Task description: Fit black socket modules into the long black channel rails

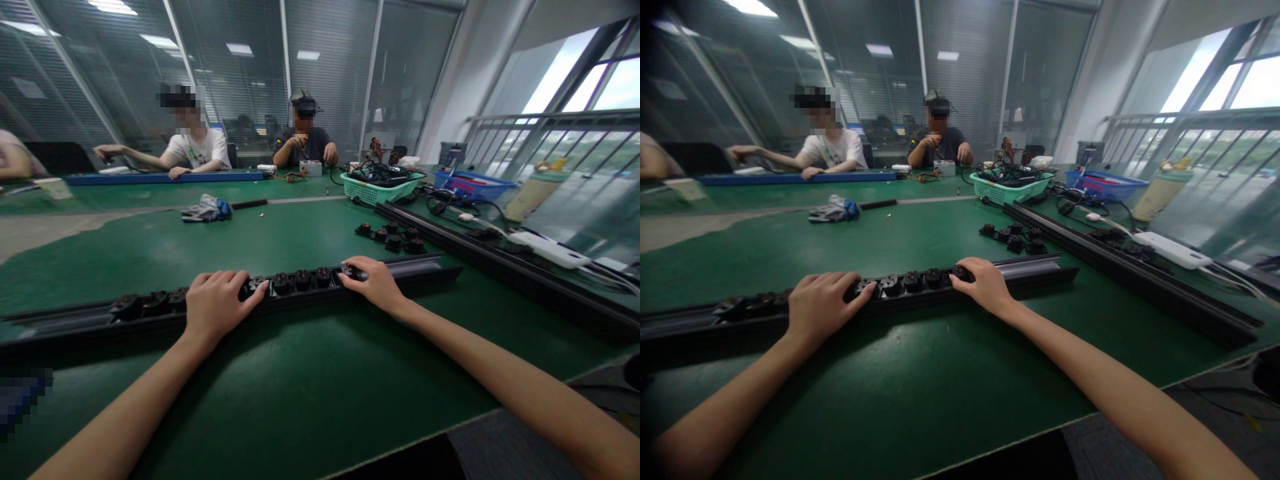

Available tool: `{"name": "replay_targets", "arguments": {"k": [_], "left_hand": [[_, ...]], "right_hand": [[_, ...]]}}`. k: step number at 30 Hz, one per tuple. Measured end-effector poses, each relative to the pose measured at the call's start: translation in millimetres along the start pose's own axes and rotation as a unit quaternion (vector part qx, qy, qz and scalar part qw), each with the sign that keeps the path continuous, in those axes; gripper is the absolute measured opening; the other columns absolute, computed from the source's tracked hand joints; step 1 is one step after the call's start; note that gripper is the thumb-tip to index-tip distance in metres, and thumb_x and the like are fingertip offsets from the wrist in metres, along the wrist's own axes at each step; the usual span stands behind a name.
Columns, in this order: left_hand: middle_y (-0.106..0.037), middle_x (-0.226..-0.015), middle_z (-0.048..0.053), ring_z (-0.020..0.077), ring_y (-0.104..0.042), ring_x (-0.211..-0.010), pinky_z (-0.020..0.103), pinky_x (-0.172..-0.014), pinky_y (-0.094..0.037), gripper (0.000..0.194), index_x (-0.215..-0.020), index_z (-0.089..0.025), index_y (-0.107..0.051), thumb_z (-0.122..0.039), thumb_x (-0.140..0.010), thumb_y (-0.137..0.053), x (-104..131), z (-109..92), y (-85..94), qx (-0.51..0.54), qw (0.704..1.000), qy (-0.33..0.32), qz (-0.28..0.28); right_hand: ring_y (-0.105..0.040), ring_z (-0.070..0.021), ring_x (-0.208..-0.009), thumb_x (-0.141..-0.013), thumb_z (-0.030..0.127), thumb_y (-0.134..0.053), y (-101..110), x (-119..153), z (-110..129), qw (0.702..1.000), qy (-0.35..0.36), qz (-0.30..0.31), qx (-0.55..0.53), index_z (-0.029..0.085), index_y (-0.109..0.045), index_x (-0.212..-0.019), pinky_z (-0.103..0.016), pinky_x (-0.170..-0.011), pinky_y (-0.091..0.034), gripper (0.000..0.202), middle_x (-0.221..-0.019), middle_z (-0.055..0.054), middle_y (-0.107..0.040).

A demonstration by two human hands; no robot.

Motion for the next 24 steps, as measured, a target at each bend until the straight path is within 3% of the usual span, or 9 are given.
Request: {"name": "replay_targets", "arguments": {"k": [15,18,22,24], "left_hand": [[-0.073,-0.090,0.010,0.0270,-0.065,-0.086,0.039,-0.080,-0.039,0.053,-0.089,-0.020,-0.069,-0.062,-0.095,-0.038,-1,1,-1.4,-0.013,1.000,-0.003,-0.002],[-0.073,-0.090,0.010,0.0271,-0.065,-0.086,0.039,-0.080,-0.039,0.054,-0.090,-0.019,-0.069,-0.062,-0.095,-0.037,0,1,-0.7,-0.019,1.000,-0.004,0.001],[-0.072,-0.089,0.010,0.0275,-0.065,-0.086,0.039,-0.079,-0.039,0.056,-0.090,-0.019,-0.070,-0.062,-0.095,-0.036,-1,0,0.1,-0.025,1.000,-0.006,0.005],[-0.072,-0.088,0.010,0.0275,-0.065,-0.086,0.039,-0.079,-0.039,0.056,-0.090,-0.018,-0.070,-0.063,-0.095,-0.036,-1,0,0.0,-0.024,1.000,-0.007,0.003]], "right_hand": [[-0.067,-0.0269,-0.104,-0.088,0.038,-0.061,5,3,-6,0.999,-0.007,-0.013,0.038,0.019,-0.071,-0.107,-0.043,-0.094,-0.052,0.028,-0.111,-0.010,-0.072],[-0.066,-0.0265,-0.105,-0.092,0.040,-0.056,8,3,-7,0.996,0.034,-0.003,0.079,0.019,-0.069,-0.108,-0.046,-0.099,-0.050,0.029,-0.111,-0.010,-0.072],[-0.064,-0.0263,-0.106,-0.098,0.039,-0.046,10,4,-5,0.978,0.129,0.021,0.160,0.015,-0.066,-0.109,-0.051,-0.113,-0.037,0.033,-0.109,-0.013,-0.070],[-0.063,-0.0261,-0.105,-0.100,0.039,-0.043,10,4,-5,0.976,0.132,0.024,0.171,0.013,-0.065,-0.111,-0.051,-0.112,-0.038,0.035,-0.108,-0.014,-0.070]]}}
Point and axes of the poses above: each hand's wrist, its own x-axis away from the middle knuckle, its own y-axis out of the back of the hand, z = x × y, the point moved 2 cm from there along -x, towards the middle knuckle
